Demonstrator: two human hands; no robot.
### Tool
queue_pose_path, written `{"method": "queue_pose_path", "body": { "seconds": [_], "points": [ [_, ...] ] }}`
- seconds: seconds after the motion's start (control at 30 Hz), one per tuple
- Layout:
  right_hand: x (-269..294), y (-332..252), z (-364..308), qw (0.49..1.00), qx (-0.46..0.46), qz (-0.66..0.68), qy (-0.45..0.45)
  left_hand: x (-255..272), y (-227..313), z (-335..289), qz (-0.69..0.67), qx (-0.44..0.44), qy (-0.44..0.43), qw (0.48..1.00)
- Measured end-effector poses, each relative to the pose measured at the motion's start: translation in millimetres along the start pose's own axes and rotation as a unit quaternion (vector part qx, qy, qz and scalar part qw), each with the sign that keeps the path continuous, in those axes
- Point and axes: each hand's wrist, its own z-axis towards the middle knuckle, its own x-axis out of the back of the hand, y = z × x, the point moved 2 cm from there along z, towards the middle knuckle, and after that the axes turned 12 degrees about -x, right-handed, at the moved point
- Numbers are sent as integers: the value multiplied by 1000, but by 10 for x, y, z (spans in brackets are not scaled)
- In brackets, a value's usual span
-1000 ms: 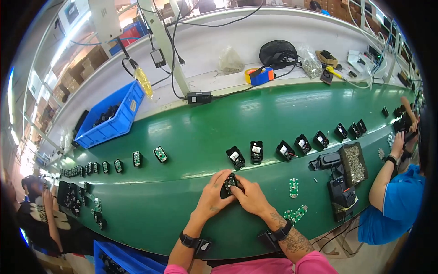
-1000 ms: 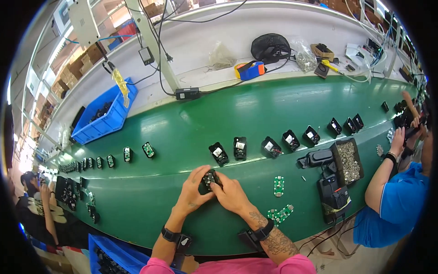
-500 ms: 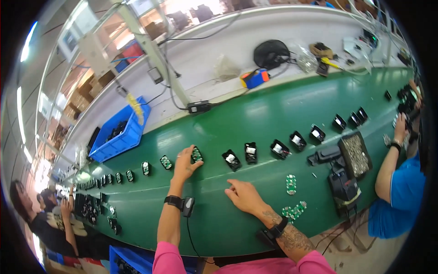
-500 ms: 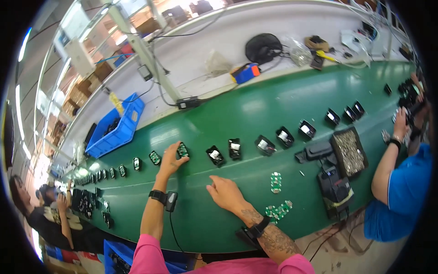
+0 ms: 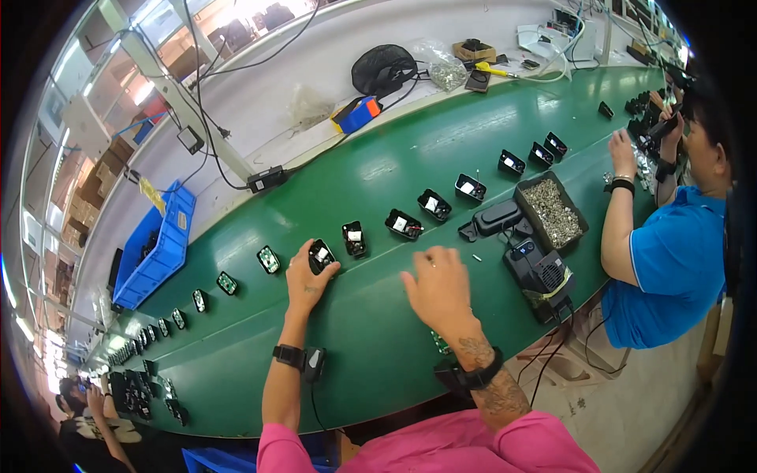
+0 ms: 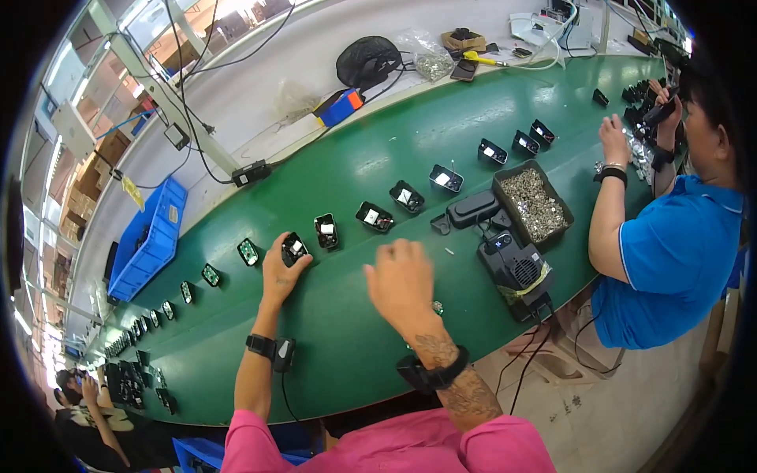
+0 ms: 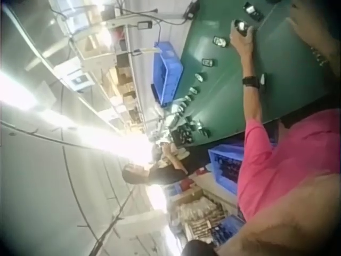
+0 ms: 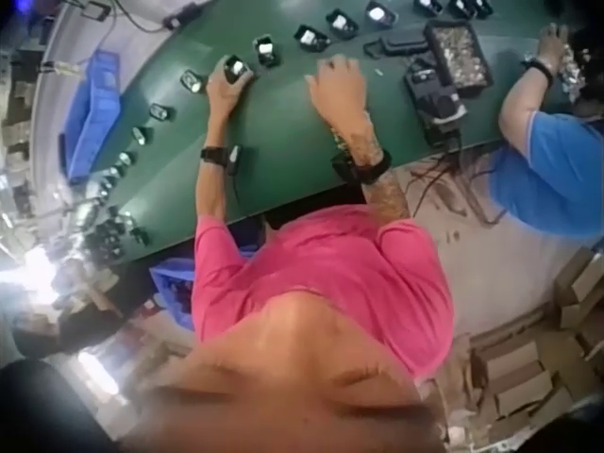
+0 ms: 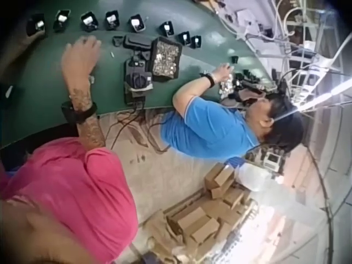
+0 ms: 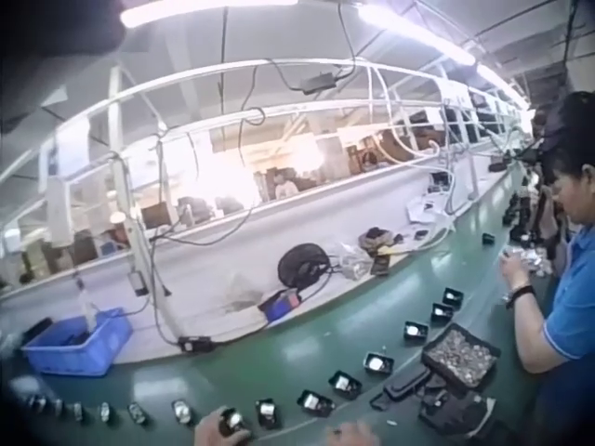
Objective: The person assembles electronic devices by inserting circuit boards into plastic housings, pressing them together, and placing them on a conveyor belt before finally moving a crate of the units.
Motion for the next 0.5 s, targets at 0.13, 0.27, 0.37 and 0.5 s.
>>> {"method": "queue_pose_path", "body": {
  "seconds": [0.13,0.27,0.37,0.5],
  "points": [
    [-234,223,-317,980,-8,-196,41,-72,-45,9,-138,54,57,987],
    [-569,-193,-787,963,188,-195,11,-11,5,-97,-382,89,102,914],
    [-713,-268,-1286,946,284,-149,-50,70,115,-263,-484,105,121,860],
    [-705,-145,-1590,902,382,-103,-172,76,235,-527,-668,153,117,719]
  ]
}}
